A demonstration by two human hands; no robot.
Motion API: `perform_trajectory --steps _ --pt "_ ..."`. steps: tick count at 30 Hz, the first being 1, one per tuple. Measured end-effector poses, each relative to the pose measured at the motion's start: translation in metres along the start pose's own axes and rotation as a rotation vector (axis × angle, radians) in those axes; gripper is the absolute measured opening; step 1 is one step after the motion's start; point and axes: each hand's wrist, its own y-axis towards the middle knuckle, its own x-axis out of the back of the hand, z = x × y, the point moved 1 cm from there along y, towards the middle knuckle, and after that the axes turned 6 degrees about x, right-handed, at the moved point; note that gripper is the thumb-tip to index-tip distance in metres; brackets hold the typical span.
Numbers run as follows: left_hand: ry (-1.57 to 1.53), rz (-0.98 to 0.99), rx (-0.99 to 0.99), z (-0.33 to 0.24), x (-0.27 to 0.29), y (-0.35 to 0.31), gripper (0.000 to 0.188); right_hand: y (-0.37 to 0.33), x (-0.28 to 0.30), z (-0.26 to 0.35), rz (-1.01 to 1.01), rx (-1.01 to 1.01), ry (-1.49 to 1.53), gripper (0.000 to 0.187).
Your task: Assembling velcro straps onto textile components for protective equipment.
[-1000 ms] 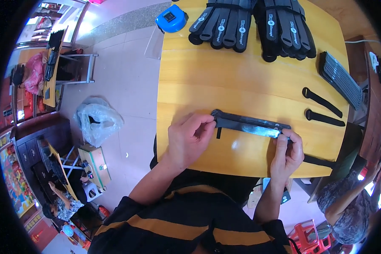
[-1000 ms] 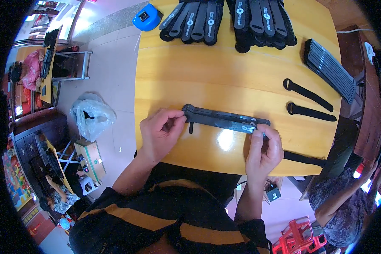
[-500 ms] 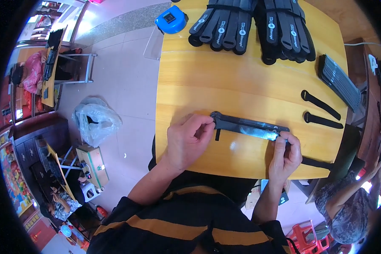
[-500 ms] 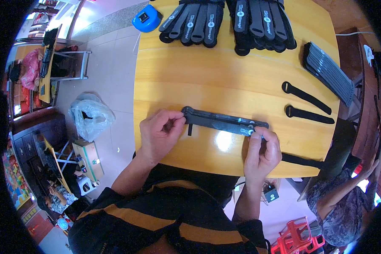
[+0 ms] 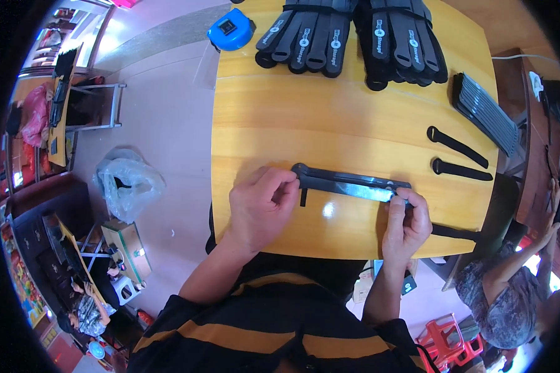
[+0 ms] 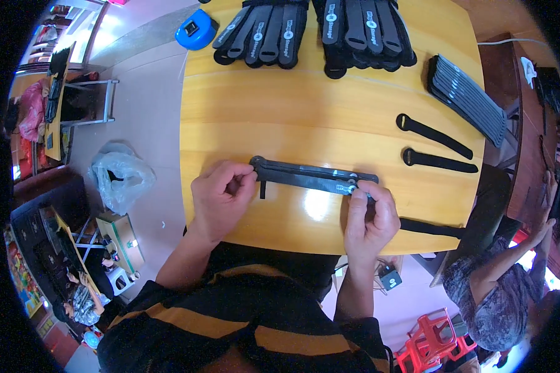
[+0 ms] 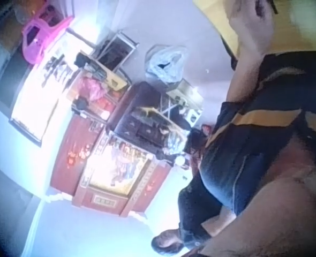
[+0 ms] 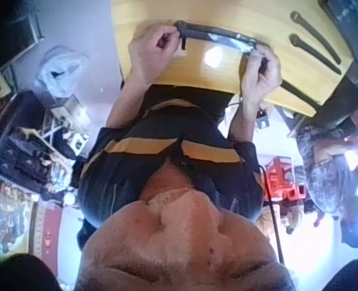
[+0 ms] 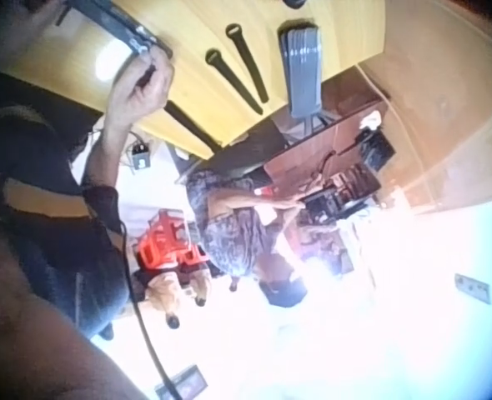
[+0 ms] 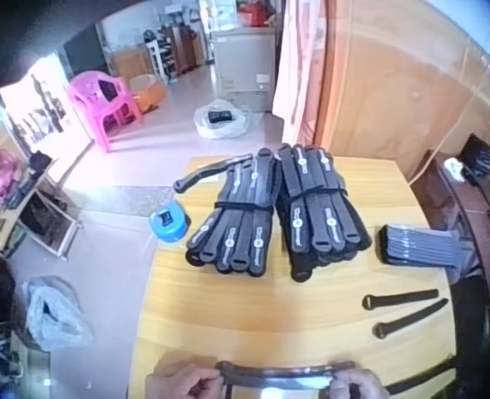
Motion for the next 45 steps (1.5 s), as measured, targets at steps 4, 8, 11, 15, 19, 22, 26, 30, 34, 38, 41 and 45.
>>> perform_trajectory --steps 4,8,11,15,19,22,26,30,34,38,41,45 --pt "0.071 0.006 -0.041 -0.001 0.000 0.003 0.012 0.001 0.000 0.002 -0.008 -0.010 0.004 0.007" --pt "0.054 0.059 -0.041 -0.003 0.001 0.005 0.012 0.001 0.002 0.001 -0.014 0.022 -0.015 0.008" --pt "0.136 0.098 -0.002 -0.012 0.002 0.007 0.018 0.000 0.001 0.002 -0.015 0.008 0.009 0.008" --pt "0.202 0.147 0.005 -0.011 0.004 0.013 0.025 0.005 0.000 0.005 -0.016 0.108 -0.062 0.010" --pt "0.208 0.231 0.035 -0.016 0.008 0.018 0.028 0.010 0.001 0.018 0.012 0.233 -0.206 0.010" --pt "0.213 0.217 0.024 -0.016 0.008 0.018 0.028 0.011 0.002 0.018 0.055 0.185 -0.258 0.010" --pt "0.212 0.198 0.026 -0.017 0.008 0.018 0.029 0.014 0.001 0.013 0.045 0.248 -0.273 0.010" --pt "0.224 0.197 0.037 -0.018 0.008 0.017 0.029 0.016 0.001 0.017 0.052 0.185 -0.252 0.010" --pt "0.211 0.243 0.089 -0.018 0.008 0.019 0.029 0.018 0.000 0.019 0.038 0.187 -0.308 0.011" --pt "0.210 0.207 0.083 -0.017 0.005 0.019 0.029 0.016 -0.001 0.018 0.034 0.181 -0.302 0.011" --pt "0.215 0.251 0.120 -0.017 0.006 0.019 0.030 0.015 0.000 0.011 0.022 0.202 -0.294 0.010" --pt "0.235 0.257 0.124 -0.015 0.006 0.020 0.030 0.014 0.000 0.012 0.003 0.194 -0.256 0.010"
